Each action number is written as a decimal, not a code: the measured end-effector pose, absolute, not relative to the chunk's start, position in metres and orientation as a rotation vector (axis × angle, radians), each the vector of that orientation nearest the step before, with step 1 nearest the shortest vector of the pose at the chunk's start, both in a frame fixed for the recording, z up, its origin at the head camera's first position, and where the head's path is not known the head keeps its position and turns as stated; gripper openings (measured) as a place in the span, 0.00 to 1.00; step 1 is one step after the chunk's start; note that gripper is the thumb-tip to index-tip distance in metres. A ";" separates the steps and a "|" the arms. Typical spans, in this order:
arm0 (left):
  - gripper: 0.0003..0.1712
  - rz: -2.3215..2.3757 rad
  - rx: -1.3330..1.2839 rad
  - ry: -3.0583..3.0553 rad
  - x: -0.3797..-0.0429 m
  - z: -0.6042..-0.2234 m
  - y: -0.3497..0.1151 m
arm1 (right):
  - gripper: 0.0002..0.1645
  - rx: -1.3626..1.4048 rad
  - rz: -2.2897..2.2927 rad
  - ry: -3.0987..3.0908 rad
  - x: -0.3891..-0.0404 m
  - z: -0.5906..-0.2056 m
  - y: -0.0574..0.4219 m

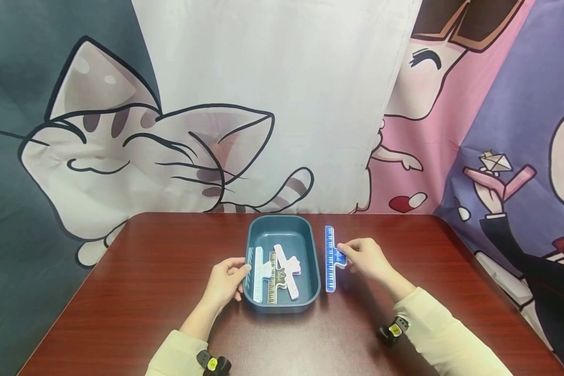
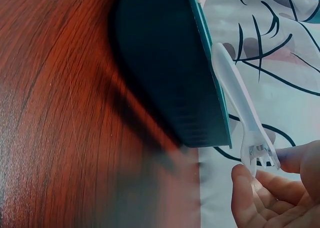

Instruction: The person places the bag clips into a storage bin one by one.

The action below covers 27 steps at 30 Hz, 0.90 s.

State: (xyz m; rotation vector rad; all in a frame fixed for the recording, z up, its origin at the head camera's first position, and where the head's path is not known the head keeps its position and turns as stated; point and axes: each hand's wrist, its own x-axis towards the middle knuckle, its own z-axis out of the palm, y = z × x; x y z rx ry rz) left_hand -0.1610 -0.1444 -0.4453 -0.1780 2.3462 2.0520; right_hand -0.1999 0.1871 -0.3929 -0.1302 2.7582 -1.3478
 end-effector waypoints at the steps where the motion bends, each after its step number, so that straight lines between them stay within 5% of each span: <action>1: 0.19 2.052 -0.178 2.346 -0.161 -0.445 -0.144 | 0.16 -0.136 -1.351 2.757 -0.200 -0.393 0.187; 27: 0.20 2.051 -0.182 2.342 -0.161 -0.445 -0.144 | 0.15 -0.203 -1.454 2.681 -0.201 -0.392 0.169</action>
